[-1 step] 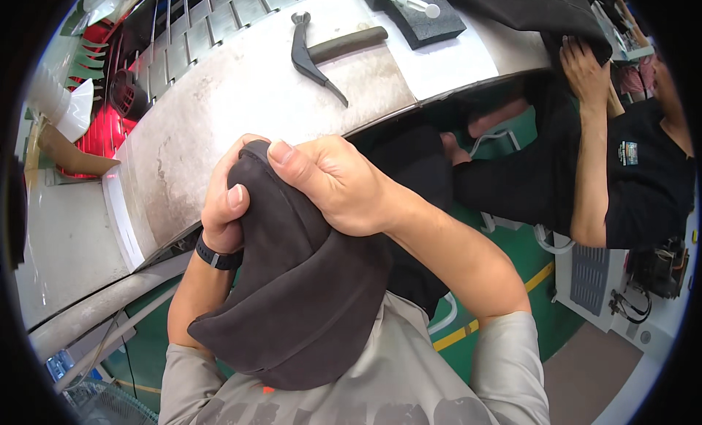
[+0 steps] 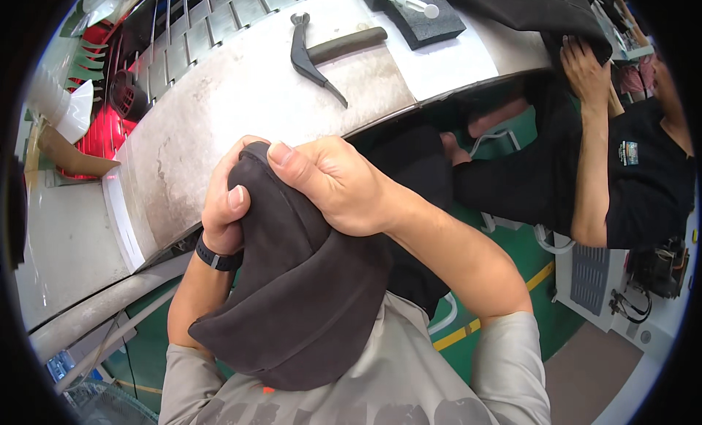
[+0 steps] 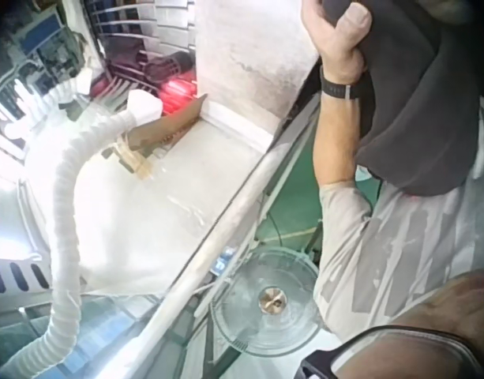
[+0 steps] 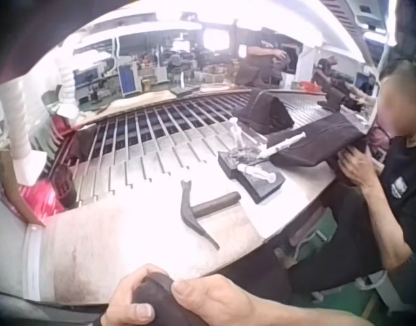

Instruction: The person fits a dark boot upper over a black rubber sole, pressing the edges together by hand and smoothing the material along the bottom to secure the bond. They pick up a second boot upper and repeat the process of fitting it to another sole.

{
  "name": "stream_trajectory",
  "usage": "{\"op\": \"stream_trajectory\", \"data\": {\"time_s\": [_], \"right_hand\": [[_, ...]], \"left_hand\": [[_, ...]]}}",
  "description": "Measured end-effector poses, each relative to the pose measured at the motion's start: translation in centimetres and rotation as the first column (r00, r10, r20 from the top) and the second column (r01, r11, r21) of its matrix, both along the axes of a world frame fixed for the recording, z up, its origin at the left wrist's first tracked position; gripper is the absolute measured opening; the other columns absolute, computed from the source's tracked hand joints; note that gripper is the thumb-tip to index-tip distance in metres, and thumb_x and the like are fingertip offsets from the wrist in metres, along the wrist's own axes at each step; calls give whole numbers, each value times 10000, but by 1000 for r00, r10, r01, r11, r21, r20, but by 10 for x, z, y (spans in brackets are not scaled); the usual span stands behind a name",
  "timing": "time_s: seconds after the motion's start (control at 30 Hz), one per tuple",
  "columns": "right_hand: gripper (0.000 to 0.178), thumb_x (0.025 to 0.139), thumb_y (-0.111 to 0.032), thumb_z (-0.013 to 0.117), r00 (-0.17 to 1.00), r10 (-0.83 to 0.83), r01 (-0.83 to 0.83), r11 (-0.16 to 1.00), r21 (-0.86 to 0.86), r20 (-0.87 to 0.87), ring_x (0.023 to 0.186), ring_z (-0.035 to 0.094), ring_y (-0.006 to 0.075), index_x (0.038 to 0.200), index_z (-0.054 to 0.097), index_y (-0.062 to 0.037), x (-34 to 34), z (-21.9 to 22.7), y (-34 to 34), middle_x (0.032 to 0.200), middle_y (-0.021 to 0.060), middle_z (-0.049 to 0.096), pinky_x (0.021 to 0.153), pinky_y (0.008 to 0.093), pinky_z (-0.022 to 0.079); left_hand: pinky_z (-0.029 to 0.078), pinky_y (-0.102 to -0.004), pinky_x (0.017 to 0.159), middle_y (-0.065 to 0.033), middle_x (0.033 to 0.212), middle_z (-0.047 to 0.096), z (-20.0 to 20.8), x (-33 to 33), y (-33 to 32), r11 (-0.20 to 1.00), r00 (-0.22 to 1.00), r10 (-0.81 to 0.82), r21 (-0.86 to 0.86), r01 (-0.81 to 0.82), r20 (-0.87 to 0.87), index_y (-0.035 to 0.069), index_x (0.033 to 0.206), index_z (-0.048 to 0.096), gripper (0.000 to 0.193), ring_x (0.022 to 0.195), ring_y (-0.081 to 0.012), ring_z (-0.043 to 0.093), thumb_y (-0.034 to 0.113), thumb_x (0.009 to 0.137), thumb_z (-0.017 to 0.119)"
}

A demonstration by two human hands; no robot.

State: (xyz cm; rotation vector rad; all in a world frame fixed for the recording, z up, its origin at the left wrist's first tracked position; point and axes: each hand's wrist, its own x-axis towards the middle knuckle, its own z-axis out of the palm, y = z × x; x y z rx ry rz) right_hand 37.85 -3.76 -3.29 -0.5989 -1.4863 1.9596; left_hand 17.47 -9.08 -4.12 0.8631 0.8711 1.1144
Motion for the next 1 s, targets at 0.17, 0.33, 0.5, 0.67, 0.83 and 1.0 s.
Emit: {"op": "stream_trajectory", "data": {"time_s": [0.17, 0.33, 0.5, 0.67, 0.83, 1.0], "right_hand": [[530, 1147, -355, 531, 881, -192, -101, 816, 569, 432, 607, 602, 210, 768, 654, -6, 11, 28, 5, 643, 101, 627, 600, 380, 508], [530, 1096, -372, 582, 806, -354, -187, 609, 771, 475, 621, 693, 356, 747, 714, 4, 3, 30, 12, 656, 194, 677, 577, 455, 554], [535, 1191, -355, 449, 995, 0, 1, 1000, -13, 104, 815, 587, 108, 939, 714, 35, 17, 2, 7, 831, 9, 675, 769, 315, 521], [317, 1126, -208, 575, 889, -380, 272, 888, 372, 257, 902, 705, 168, 1013, 716, 52, 34, -33, -17, 965, 95, 763, 824, 335, 550], [118, 961, -49, 714, 678, -552, 147, 750, 645, 486, 840, 715, 205, 1047, 733, 30, 104, -72, -63, 937, 127, 749, 769, 341, 557], [377, 811, -142, 827, 854, -334, -68, 688, 723, 399, 1032, 736, 361, 1129, 735, 38, 89, -51, -123, 1112, 195, 743, 929, 456, 581]], "left_hand": [[499, -284, 918, -82, 1104, 646, 0, 5, -1, 1000, 988, -2, -7, 1, -156, -26, 1267, 586, 848, 1022, -152, 633, 628, 781, 820], [504, -305, 967, -80, 1141, 676, -8, 1, 9, 1000, 999, 2, 31, 0, -51, -7, 1250, 619, 625, 1049, -146, 631, 441, 862, 818], [509, -289, 958, -76, 1129, 684, -5, 1, 12, 999, 999, -4, 40, 2, 38, -13, 1244, 624, 641, 1031, -133, 636, 464, 870, 832], [539, -286, 922, -75, 1106, 697, 3, -16, 8, 989, 993, 98, 102, -104, 59, -16, 1255, 615, 676, 994, -124, 657, 492, 875, 848], [566, -280, 897, -71, 1112, 710, 17, -33, 12, 945, 956, 258, 170, -280, 142, -18, 1268, 613, 604, 971, -119, 680, 450, 952, 826], [595, -287, 860, -69, 1087, 731, 21, -45, 15, 913, 899, 366, 95, -397, 239, -16, 1256, 616, 472, 929, -121, 706, 382, 1044, 756]]}}
